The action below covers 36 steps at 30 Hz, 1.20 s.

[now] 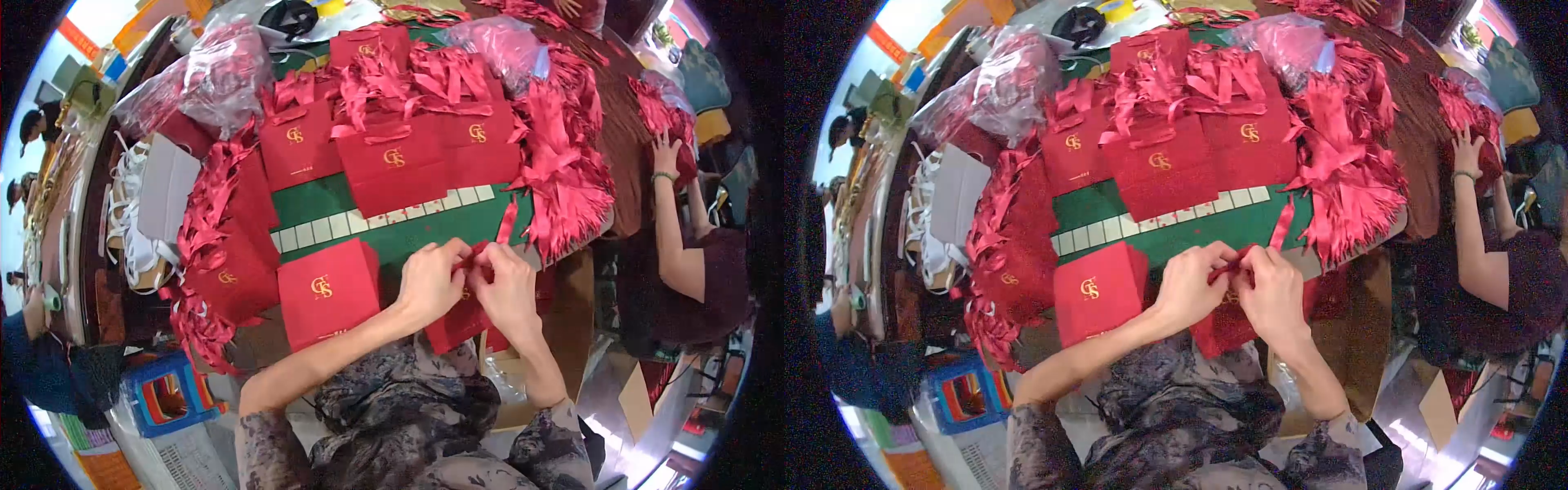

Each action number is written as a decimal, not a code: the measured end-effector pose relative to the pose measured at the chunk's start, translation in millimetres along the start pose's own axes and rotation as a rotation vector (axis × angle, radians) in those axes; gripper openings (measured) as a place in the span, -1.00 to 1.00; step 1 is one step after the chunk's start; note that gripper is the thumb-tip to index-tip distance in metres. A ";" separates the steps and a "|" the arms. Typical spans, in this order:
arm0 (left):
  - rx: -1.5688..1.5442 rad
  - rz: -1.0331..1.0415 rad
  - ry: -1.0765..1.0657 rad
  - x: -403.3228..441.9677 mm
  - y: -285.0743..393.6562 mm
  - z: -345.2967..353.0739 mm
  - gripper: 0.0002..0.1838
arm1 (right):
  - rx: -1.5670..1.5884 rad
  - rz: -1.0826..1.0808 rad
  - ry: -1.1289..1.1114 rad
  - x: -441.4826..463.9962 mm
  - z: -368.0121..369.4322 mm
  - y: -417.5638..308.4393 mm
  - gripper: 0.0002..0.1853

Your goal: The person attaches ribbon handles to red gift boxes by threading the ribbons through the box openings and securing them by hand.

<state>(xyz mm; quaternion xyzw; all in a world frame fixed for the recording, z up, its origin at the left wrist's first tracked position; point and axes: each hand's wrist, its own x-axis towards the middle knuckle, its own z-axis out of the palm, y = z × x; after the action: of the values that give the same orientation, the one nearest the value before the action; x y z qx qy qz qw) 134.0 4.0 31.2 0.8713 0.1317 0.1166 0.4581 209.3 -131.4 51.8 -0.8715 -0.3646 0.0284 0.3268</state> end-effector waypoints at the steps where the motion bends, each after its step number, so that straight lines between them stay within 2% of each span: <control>1: 0.005 -0.001 0.004 -0.6 0.5 0.1 -0.74 | 0.004 -0.005 0.000 0.8 1.4 -1.0 -0.84; 4: 0.068 0.028 0.012 -1.8 4.8 0.6 -0.76 | -0.089 -0.033 0.018 1.2 1.4 -0.4 -0.84; 8: 0.049 0.042 0.029 -4.6 5.7 -10.2 -0.79 | 0.072 -0.006 -0.027 -1.5 -5.8 -2.5 -0.80; 10: -0.122 -0.049 -0.047 -0.8 0.8 -16.0 -0.79 | 0.310 0.095 0.044 -5.0 -3.8 -1.1 -0.80; 14: -0.090 -0.075 -0.086 0.1 4.9 -18.1 -0.79 | 0.248 -0.009 0.039 -8.1 -6.8 0.9 -0.82; 16: -0.060 -0.040 -0.047 -1.7 6.9 -14.5 -0.81 | 0.247 0.005 0.029 -8.5 -2.8 3.9 -0.82; 18: -0.078 -0.033 -0.050 -1.4 9.4 -15.8 -0.82 | 0.117 -0.095 0.023 -7.0 -5.0 3.2 -0.82; 22: -0.107 -0.030 -0.076 0.9 10.4 -21.0 -0.84 | 0.261 -0.043 0.010 -1.9 -28.1 -5.6 -0.85; 24: -0.103 -0.022 -0.083 -0.4 16.0 -24.6 -0.85 | 0.165 -0.180 0.077 4.9 -41.8 -2.4 -0.89; 26: -0.100 -0.013 -0.089 -1.8 19.7 -26.0 -0.85 | 0.203 -0.122 0.047 11.0 -47.7 -2.3 -0.91; 28: -0.043 0.090 -0.050 -3.4 21.7 -25.5 -0.86 | 0.180 -0.247 -0.083 19.6 -51.4 5.2 -0.90; 32: 0.114 0.174 -0.002 -6.7 32.7 -29.3 -0.85 | 0.001 -0.312 -0.242 29.0 -53.5 14.3 -0.84; 34: 0.270 0.349 0.084 -7.6 34.9 -28.9 -0.86 | -0.019 -0.272 -0.286 32.7 -54.2 16.8 -0.81; 36: 0.272 0.400 0.107 -6.3 31.6 -23.5 -0.86 | -0.006 -0.238 -0.390 38.4 -58.7 15.6 -0.79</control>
<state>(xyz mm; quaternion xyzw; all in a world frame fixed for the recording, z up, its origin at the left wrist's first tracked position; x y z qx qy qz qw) 124.3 2.7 69.8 0.9263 -0.0045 0.2322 0.2967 264.0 -146.7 95.9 -0.8012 -0.5213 0.1566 0.2487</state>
